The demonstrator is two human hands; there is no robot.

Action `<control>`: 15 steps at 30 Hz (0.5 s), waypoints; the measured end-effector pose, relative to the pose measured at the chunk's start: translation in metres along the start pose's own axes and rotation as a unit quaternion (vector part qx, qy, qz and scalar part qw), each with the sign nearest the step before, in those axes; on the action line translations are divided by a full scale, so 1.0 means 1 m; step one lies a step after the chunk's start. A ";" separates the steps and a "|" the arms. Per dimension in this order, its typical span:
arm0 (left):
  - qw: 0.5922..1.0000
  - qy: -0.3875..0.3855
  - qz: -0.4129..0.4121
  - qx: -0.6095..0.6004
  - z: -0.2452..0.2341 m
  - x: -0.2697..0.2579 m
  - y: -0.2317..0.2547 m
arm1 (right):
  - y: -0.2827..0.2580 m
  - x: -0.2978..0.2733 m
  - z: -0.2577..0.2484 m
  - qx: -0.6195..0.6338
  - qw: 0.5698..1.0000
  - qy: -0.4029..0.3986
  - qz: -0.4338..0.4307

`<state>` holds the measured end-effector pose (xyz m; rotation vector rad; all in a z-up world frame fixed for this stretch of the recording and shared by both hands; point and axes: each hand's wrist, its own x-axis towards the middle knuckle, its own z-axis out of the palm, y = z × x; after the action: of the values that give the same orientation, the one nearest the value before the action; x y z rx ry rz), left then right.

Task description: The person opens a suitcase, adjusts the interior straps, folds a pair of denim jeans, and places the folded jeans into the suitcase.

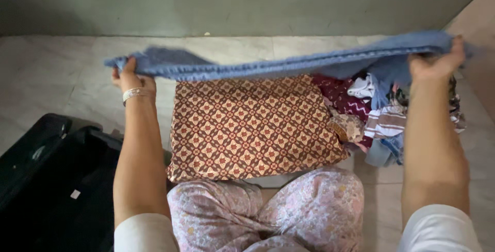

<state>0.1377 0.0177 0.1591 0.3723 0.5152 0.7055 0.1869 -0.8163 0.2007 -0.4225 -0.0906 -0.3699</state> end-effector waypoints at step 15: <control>0.926 -0.042 0.069 0.368 -0.182 -0.136 -0.042 | -0.036 -0.114 -0.098 -0.270 0.922 0.277 0.010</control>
<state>-0.0307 -0.0788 0.0344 1.1502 0.6678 0.6071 0.0683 -0.8499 0.1072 -0.8478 0.5838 -0.4816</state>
